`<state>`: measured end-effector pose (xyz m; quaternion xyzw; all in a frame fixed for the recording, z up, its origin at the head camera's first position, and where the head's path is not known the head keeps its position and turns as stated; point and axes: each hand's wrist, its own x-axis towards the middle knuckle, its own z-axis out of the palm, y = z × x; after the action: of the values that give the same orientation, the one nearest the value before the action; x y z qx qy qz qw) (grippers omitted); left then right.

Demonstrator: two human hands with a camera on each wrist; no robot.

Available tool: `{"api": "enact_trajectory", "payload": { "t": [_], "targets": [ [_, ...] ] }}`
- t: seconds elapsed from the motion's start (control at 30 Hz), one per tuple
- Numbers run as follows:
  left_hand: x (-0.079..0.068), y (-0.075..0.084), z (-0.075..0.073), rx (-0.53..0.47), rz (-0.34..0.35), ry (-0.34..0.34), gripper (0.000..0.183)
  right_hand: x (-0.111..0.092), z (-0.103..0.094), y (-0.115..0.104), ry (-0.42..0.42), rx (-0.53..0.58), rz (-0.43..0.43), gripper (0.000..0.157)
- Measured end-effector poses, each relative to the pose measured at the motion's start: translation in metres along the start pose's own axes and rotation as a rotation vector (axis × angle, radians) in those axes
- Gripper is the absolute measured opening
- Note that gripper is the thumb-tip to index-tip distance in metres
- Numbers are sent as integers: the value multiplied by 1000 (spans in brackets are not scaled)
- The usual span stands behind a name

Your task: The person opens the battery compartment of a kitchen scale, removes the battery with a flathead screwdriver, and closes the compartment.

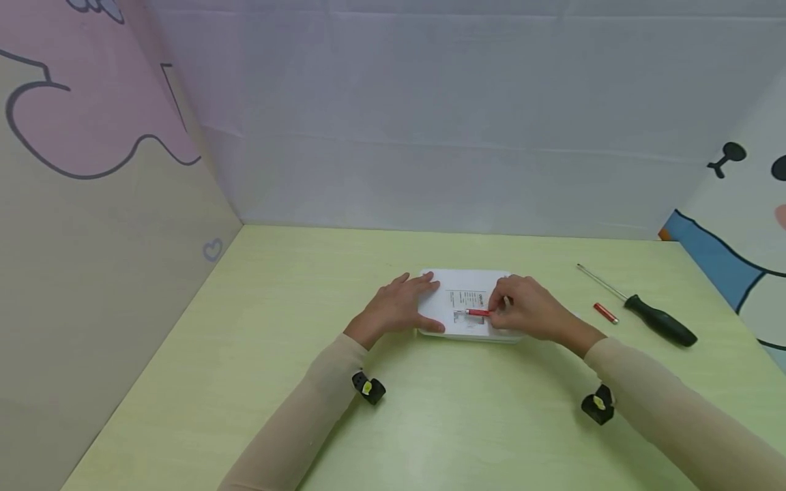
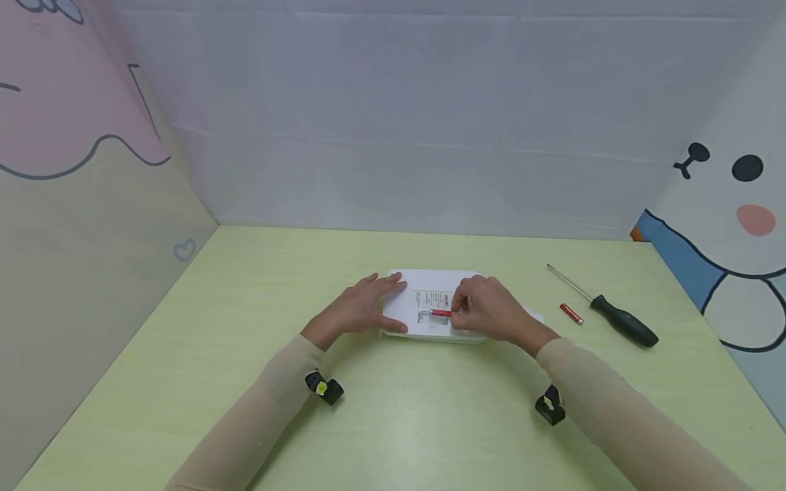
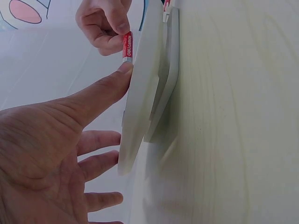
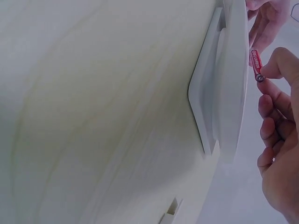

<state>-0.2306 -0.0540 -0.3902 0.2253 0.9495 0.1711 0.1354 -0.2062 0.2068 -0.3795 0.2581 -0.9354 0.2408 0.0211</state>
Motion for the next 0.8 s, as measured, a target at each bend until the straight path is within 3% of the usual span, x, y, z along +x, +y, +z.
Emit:
{"api": "enact_trajectory", "payload": {
  "t": [0.2,0.43,0.57,0.8],
  "targets": [
    [0,0,0,-5,-1,1,91,-12,-17,13,7,5,80,6],
    [0,0,0,-9,-4,-5,91,-37,-37,44,79,-44,181,4],
    [1,-1,1,-8,-6,-9,92,-54,-45,62,81,-74,281,10],
    [0,-3,0,-1,-5,-7,92,-81,-50,87,113,-148,373,16]
  ]
}}
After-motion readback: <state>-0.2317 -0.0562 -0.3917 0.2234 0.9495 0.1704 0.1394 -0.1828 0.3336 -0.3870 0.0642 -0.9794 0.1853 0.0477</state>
